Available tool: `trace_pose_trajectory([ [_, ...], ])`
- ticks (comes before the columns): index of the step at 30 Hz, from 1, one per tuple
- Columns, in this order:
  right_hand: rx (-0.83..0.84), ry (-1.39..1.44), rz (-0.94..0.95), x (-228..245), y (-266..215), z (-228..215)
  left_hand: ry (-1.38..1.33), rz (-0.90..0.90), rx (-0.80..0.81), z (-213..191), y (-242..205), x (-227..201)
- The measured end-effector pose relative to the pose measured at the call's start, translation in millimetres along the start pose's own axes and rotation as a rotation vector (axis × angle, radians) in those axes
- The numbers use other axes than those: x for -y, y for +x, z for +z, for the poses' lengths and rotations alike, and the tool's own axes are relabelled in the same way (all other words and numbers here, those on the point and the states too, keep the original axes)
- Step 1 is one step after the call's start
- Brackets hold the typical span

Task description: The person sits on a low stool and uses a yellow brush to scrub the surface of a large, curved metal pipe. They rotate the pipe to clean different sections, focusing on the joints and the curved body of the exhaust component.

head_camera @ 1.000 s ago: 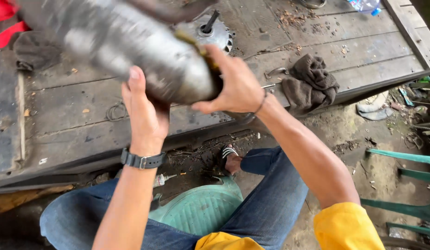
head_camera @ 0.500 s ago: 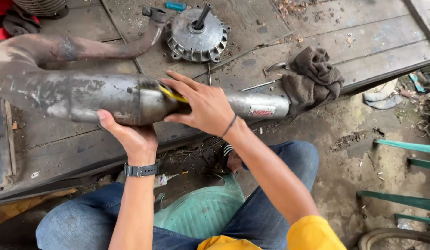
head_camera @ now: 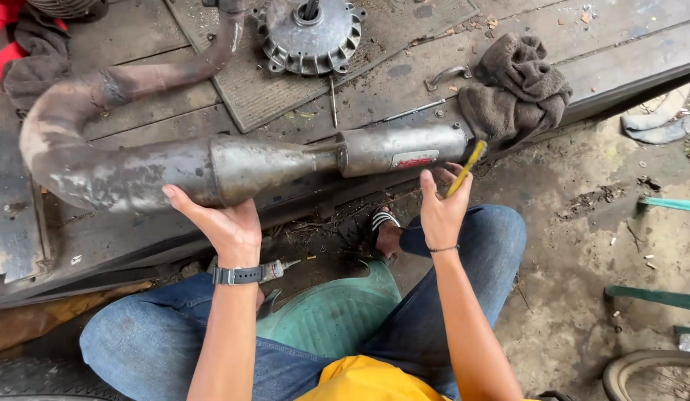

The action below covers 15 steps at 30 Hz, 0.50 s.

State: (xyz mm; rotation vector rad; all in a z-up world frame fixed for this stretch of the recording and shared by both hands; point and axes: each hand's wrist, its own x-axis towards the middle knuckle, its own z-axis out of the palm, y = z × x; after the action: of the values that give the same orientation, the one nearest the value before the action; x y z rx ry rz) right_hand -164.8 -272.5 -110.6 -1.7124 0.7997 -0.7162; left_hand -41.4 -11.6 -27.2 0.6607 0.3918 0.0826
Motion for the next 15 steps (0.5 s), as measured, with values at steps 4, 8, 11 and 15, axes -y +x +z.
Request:
trace_pose_trajectory([
  [4, -0.024, -0.005, 0.007, -5, 18, 12, -0.025, -0.061, -0.073, -2, -14, 11],
  [8, 0.036, -0.097, -0.106, 22, 45, 21, -0.070, -0.227, -0.212, 4, -28, 22],
  [11, 0.072, -0.180, -0.163, 23, 63, 22, -0.045, -0.289, -0.216, -2, -36, 33],
  [15, 0.084, -0.210, -0.200, -10, 70, 8, 0.045, -0.312, -0.123, 1, -48, 24],
])
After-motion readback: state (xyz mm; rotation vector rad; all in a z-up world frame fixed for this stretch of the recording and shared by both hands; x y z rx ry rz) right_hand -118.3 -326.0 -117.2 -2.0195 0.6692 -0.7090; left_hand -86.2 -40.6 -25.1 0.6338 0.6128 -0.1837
